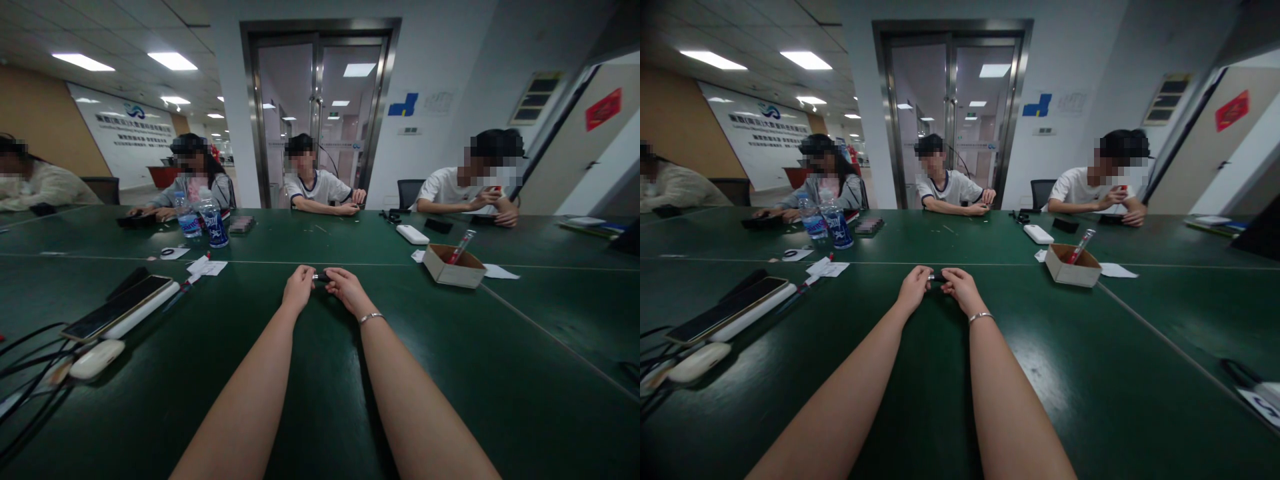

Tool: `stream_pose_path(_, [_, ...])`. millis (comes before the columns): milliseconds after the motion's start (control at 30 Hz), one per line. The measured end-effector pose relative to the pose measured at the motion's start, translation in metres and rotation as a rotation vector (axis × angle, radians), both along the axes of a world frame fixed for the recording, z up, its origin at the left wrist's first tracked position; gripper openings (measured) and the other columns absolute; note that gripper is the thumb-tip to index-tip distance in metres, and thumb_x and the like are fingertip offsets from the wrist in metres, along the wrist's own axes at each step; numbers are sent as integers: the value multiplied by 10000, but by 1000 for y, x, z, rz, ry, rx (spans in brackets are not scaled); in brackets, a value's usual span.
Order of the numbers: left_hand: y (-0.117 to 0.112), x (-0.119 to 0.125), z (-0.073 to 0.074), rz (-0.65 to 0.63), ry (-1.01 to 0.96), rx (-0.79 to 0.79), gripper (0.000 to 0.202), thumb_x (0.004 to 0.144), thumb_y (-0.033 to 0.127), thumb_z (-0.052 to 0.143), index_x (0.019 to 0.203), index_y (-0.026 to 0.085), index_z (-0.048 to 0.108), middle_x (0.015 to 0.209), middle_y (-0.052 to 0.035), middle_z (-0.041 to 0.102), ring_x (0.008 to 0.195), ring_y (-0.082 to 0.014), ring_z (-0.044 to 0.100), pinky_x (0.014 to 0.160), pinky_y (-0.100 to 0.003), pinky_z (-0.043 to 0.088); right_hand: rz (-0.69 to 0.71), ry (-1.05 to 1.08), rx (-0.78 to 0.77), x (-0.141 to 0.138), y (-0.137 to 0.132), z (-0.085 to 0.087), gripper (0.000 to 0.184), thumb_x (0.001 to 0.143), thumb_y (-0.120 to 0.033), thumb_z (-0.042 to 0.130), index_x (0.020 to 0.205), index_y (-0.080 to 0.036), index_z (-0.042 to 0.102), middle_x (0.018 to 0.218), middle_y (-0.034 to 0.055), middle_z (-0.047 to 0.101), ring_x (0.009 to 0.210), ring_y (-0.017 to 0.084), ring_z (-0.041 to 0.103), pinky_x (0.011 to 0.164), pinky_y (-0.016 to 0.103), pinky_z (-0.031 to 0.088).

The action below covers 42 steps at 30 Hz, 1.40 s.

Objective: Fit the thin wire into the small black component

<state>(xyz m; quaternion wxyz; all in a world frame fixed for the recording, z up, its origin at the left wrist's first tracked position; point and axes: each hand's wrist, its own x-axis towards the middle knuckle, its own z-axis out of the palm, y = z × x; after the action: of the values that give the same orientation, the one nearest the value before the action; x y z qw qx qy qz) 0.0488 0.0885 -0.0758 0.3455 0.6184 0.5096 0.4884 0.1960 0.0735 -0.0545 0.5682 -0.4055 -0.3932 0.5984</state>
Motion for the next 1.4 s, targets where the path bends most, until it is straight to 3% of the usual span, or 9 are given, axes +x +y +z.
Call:
stream_pose_path(333, [1,-1,-1,40,2,26,221,866,363,478,1004,235,593,792,-4,619,667,-135,558,583,-231,389,12,2,10,1,1,-2,131,729,-184,746,807,-131,655,558,1,594,467,89,561,436,149,448])
stream_pose_path(467, [2,0,-1,59,8,1,254,888,402,442,978,221,596,690,1,601,619,-140,550,579,-241,386,12,17,8,1,1,-1,119,728,-177,737,801,-129,656,538,-3,585,458,88,554,434,148,449])
stream_pose_path(567, [2,0,-1,64,8,18,217,858,360,502,1001,224,594,750,-4,622,658,-137,566,601,-237,395,11,17,8,1,0,-1,122,721,-182,737,794,-131,654,545,0,590,463,92,557,438,154,450])
stream_pose_path(700, [2,-1,-1,33,6,-25,273,885,413,442,995,210,588,689,-4,607,621,-143,557,584,-243,396,6,10,2,0,0,0,151,706,-199,754,793,-131,650,555,0,594,463,92,555,436,160,446])
stream_pose_path(867, [0,0,1,37,22,-10,244,862,360,492,1033,211,582,783,-16,627,691,-143,574,647,-246,420,9,1,12,1,0,0,188,688,-220,783,790,-136,650,566,-3,596,473,94,561,437,161,453])
stream_pose_path(967, [-2,1,3,10,9,-52,270,882,368,445,1053,197,565,707,-6,595,631,-139,550,629,-248,413,13,2,12,1,0,0,136,720,-196,755,790,-138,653,553,-3,590,478,95,565,437,155,458])
stream_pose_path(1100, [-4,1,4,-9,-9,-20,298,835,285,499,1124,218,526,808,-9,609,692,-136,561,619,-236,400,15,7,11,1,-1,1,99,746,-172,732,796,-136,655,561,8,600,478,96,571,437,152,465])
stream_pose_path(1267, [-3,2,4,-55,-4,-26,282,898,382,401,1065,205,544,606,27,534,535,-121,501,542,-232,359,16,1,-2,1,-1,2,57,774,-158,703,789,-135,652,562,6,599,477,97,577,442,154,472])
stream_pose_path(1400, [-3,2,4,-55,-24,-16,249,876,327,433,1069,215,546,689,19,563,558,-113,508,551,-228,376,22,9,0,0,-1,2,89,756,-157,725,789,-137,644,576,7,609,480,97,584,451,153,478])
